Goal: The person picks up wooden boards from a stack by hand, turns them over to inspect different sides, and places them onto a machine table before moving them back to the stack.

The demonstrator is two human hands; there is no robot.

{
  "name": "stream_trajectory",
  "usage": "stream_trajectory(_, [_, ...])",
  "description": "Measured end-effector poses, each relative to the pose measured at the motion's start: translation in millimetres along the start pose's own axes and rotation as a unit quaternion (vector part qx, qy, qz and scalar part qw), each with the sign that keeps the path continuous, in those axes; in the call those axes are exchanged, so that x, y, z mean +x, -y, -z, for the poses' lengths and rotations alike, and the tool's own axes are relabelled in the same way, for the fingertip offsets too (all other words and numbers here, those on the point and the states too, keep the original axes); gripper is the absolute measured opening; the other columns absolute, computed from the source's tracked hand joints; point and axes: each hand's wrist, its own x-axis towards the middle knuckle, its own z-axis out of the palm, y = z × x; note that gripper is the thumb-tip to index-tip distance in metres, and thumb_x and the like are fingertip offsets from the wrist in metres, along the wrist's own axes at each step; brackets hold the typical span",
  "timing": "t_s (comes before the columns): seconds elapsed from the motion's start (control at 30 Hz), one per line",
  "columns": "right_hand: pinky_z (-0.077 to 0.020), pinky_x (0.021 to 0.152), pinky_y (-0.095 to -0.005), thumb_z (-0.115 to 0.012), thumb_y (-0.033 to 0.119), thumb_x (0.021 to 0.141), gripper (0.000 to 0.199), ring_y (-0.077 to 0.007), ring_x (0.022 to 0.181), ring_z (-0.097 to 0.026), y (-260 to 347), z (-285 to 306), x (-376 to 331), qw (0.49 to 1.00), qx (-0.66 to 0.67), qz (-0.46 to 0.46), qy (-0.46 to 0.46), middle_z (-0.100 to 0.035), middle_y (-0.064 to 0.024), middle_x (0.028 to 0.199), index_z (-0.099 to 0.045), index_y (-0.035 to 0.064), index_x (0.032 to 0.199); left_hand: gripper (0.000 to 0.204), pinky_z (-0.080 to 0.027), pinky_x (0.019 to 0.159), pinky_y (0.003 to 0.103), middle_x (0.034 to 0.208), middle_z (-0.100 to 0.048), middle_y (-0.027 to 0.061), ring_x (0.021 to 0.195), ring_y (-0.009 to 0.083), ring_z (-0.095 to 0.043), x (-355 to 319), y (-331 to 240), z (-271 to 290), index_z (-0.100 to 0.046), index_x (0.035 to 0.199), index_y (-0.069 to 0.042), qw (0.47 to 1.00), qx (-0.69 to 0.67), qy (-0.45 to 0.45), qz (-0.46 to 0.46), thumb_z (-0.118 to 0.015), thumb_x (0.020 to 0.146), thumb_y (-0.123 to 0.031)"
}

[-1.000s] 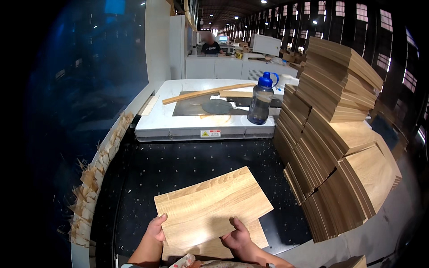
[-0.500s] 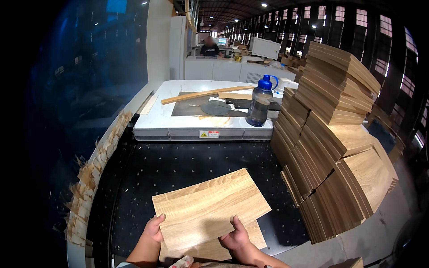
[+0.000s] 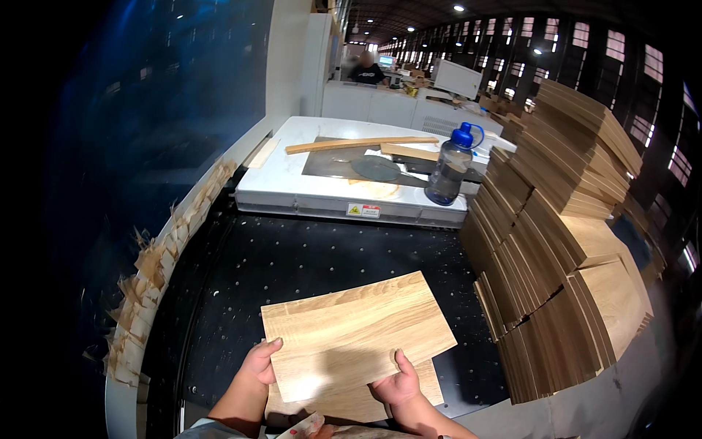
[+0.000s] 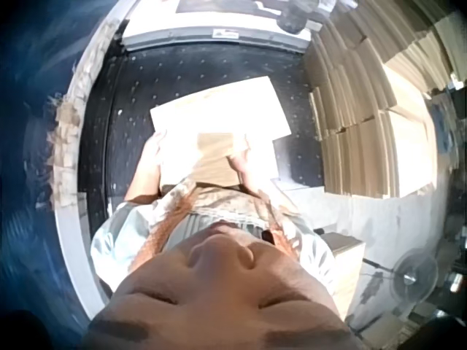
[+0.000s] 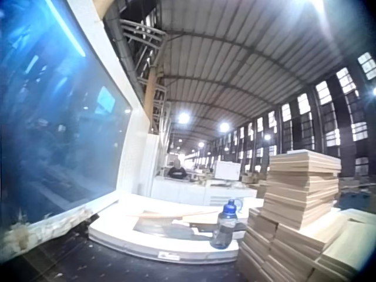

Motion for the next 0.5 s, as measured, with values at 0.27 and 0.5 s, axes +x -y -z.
stream_trajectory(0.27, [-0.0281,0.104,-0.0497,-0.057,0.035,0.085,0.063,-0.0309,0.127,-0.037,0,-3,-1,0.998,-0.058,0.017,0.032,-0.04,-0.0103,0.138,-0.033,0.0095,0.136,0.051,-0.045,0.092,0.045,0.122,-0.051,0.0216,0.111,0.0323,-0.054,-1,-1,6,-0.037,0.13,0.004,1.0,-0.003,-0.016,0.015,-0.056,0.086,-0.014])
stream_trajectory(0.5, [-0.0305,0.103,-0.0491,-0.058,0.035,0.085,0.061,-0.0299,0.126,-0.038,1,-4,-2,0.997,-0.05,0.012,0.05,-0.041,-0.0089,0.137,-0.034,0.0108,0.136,0.055,-0.044,0.093,0.047,0.122,-0.051,0.0223,0.11,0.0342,-0.054,0,-1,7,-0.039,0.129,0.005,0.999,-0.004,-0.025,0.021,-0.062,0.083,-0.016])
